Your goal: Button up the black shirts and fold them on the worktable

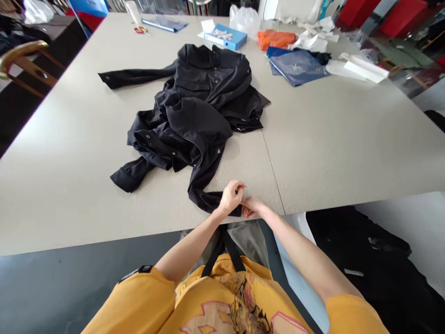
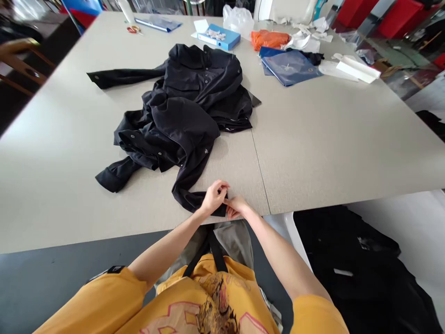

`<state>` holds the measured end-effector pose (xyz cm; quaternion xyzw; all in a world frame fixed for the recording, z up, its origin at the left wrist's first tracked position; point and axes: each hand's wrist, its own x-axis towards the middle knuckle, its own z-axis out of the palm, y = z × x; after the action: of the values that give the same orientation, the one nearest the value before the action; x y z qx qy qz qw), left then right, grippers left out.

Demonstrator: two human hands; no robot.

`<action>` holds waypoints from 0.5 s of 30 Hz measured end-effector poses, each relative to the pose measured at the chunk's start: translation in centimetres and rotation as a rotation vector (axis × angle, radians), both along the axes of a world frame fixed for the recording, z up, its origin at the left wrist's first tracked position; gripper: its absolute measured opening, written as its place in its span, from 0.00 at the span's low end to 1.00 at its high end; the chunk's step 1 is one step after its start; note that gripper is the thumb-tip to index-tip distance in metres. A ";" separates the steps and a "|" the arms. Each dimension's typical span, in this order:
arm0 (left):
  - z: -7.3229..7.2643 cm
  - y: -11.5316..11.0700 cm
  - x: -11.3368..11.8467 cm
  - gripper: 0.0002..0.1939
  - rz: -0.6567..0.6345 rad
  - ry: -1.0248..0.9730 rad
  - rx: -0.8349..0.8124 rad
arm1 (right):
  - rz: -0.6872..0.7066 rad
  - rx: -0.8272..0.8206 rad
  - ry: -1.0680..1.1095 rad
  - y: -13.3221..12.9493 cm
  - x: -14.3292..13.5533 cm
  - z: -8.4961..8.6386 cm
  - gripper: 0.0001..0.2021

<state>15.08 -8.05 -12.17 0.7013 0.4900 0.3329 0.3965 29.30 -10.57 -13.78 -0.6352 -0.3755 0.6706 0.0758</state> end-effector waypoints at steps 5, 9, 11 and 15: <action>-0.2 -3.1 -3.6 0.08 -0.145 0.422 0.098 | -0.069 0.051 0.032 -1.0 0.1 -0.3 0.26; -0.4 -3.9 -3.9 0.14 -0.099 0.579 0.115 | -0.145 0.129 0.050 -2.2 -0.3 -0.2 0.23; -0.5 -3.6 -3.8 0.12 -0.060 0.607 0.073 | -0.186 0.168 0.080 -2.9 -0.5 0.0 0.22; -0.2 -3.4 -4.3 0.04 -0.079 0.464 -0.039 | -0.279 0.254 0.178 -4.0 -0.5 0.5 0.20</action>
<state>10.82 -11.43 -12.37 0.7699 0.5465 0.1373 0.2997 28.82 -14.53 -13.23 -0.6045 -0.3571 0.6546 0.2801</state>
